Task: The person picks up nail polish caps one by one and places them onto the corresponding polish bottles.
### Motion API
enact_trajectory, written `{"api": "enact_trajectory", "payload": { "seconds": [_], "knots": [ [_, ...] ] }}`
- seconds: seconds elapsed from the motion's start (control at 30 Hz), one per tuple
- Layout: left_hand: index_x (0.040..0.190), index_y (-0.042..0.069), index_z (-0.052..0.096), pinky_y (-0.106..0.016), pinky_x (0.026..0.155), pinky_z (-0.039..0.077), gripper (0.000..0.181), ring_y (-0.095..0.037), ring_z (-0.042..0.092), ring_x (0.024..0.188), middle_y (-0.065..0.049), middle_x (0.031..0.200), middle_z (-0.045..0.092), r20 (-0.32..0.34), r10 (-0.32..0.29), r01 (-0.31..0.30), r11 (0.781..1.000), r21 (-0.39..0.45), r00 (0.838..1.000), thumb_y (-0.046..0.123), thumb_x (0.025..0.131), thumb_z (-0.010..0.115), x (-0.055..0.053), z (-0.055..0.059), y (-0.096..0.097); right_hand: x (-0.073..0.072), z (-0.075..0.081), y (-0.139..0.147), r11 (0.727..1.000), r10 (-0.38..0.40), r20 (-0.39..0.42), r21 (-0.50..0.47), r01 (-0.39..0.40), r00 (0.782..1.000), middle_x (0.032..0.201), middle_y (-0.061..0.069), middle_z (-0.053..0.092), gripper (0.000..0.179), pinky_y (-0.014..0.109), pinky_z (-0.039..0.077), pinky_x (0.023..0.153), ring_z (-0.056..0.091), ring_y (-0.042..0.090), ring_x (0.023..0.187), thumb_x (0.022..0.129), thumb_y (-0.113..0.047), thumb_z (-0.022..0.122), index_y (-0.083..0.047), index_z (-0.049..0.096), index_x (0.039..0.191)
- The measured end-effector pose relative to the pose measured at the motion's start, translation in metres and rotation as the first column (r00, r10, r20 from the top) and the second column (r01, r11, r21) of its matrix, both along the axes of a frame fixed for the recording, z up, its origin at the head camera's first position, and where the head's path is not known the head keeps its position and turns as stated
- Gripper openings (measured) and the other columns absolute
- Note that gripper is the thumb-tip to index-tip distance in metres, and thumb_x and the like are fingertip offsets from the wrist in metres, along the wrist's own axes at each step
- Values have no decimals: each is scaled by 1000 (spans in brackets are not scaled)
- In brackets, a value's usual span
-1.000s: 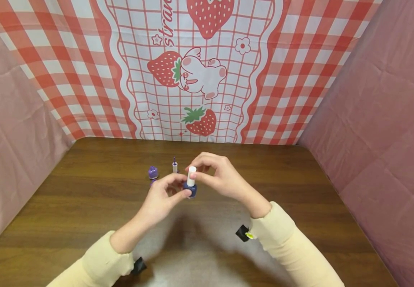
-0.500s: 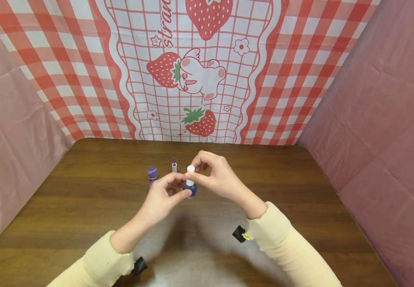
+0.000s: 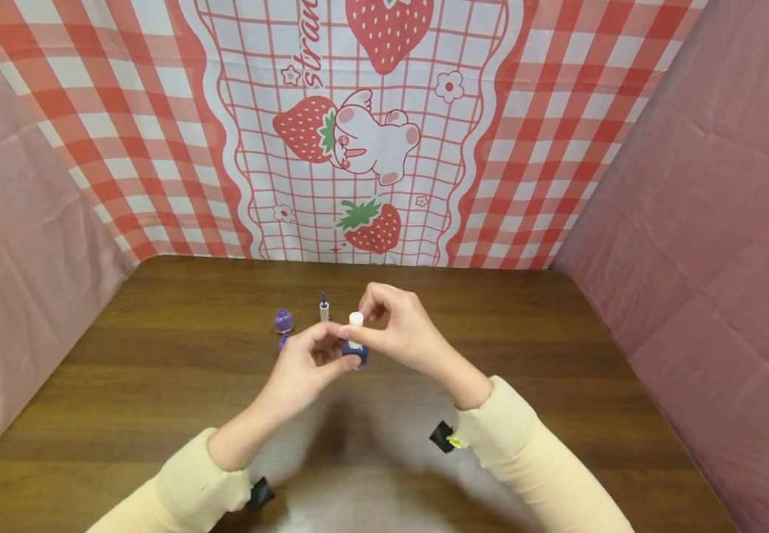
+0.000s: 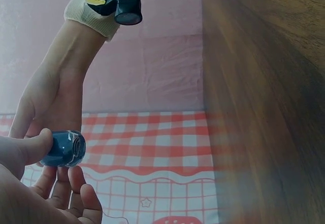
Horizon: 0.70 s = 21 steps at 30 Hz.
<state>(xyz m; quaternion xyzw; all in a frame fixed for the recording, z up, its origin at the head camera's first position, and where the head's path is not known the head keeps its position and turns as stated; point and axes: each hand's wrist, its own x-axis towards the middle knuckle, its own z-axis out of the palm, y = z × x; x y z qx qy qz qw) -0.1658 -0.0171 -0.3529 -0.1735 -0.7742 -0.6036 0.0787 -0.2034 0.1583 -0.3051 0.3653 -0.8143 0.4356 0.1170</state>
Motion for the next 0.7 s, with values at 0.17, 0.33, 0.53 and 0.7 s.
{"api": "enact_trajectory", "payload": {
  "seconds": [0.17,0.33,0.53,0.7],
  "knots": [
    [96,11,67,-22,62,42,21,-14,53,75,-3,78,61,-15,2,-2,1000,1,1000,15,78,77,-1,-2,-2,-3,0,4,996,75,1,37,-75,997,96,-2,64,18,27,48,78,57,12,87,83,-9,71,-11,65,99],
    [97,11,67,-23,63,43,20,-14,55,77,-2,80,63,-22,4,-4,1000,-8,1000,15,79,76,-2,-3,-4,-5,4,10,975,219,18,38,-220,975,113,-1,62,27,30,46,83,56,14,98,94,-8,56,-11,63,120],
    [100,10,68,-23,63,43,22,-13,56,78,-2,84,66,-21,-7,7,1000,-23,1000,14,80,75,-2,-2,-5,-6,6,15,959,273,46,64,-275,961,115,0,60,29,31,46,86,54,16,106,95,-5,53,-11,64,121],
    [104,9,68,-23,64,45,24,-12,57,79,-2,87,68,-12,-28,28,999,-38,1000,12,81,73,-2,-1,-5,-8,5,16,958,276,31,69,-278,961,110,2,62,24,31,47,86,56,16,104,93,-3,55,-10,67,113]
  ]
}}
